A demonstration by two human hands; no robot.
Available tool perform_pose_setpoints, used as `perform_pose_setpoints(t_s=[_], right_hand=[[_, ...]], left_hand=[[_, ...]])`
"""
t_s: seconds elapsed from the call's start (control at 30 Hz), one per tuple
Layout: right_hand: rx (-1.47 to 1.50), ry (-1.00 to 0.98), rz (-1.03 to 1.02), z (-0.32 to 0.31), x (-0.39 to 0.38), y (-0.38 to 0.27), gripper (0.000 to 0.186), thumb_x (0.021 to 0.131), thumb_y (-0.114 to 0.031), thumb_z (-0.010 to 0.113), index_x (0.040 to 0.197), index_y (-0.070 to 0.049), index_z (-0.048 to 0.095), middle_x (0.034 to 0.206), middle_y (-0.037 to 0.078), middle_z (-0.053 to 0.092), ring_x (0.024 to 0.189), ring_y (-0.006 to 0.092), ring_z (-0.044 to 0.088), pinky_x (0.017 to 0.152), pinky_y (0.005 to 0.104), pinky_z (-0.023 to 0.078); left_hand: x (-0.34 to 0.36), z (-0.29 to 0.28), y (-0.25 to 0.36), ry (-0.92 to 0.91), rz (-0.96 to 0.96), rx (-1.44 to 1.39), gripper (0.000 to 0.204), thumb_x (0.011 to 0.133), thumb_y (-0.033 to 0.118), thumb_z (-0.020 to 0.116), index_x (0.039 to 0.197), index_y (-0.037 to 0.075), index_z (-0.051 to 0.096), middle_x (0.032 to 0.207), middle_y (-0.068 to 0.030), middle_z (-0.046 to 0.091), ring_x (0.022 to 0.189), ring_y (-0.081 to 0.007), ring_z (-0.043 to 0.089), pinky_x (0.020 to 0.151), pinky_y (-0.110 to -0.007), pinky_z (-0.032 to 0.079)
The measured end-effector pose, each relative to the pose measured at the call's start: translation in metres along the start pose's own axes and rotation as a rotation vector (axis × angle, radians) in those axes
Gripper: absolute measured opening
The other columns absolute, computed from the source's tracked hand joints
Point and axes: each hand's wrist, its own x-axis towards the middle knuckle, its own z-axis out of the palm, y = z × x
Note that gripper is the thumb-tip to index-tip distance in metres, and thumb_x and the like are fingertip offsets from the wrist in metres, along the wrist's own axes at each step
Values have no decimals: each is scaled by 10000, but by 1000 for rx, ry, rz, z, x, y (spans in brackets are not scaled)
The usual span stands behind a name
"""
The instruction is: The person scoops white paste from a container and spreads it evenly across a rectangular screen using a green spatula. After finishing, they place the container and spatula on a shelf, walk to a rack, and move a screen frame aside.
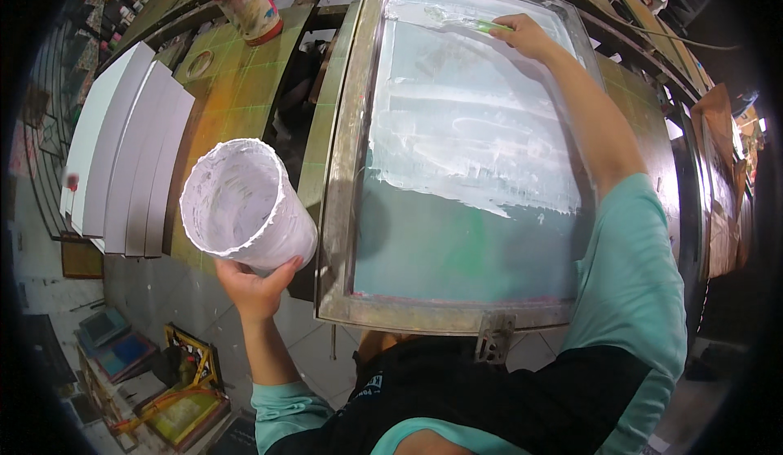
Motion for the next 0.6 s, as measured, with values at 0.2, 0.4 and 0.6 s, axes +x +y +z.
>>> perform_pose_setpoints(t_s=[0.2, 0.4, 0.6], right_hand=[[-11, -84, -3, -9, -21, -21, 370, 784, -275, 616, 1039, -7, 601, 790, 84, 604, 681, 155, 533, 639, 288, 429], [-64, -103, 7, -11, -39, -33, 376, 783, -262, 623, 1050, 0, 593, 806, 99, 609, 694, 168, 540, 659, 295, 431], [-91, -123, -87, -5, -55, -27, 369, 786, -253, 617, 1055, -2, 590, 882, 141, 627, 783, 205, 571, 729, 317, 435]], left_hand=[[-1, 4, 1, 32, 16, -5, 767, 489, 61, 797, 1144, -29, 410, 1096, -125, 504, 1000, -212, 509, 860, -342, 418], [-2, 8, -1, 13, 28, -36, 756, 491, 50, 792, 1141, -31, 414, 1090, -126, 508, 991, -211, 515, 855, -338, 422], [-5, 12, 5, 13, 31, -66, 707, 494, 44, 787, 1111, -33, 452, 1061, -118, 528, 968, -206, 527, 843, -331, 429]])
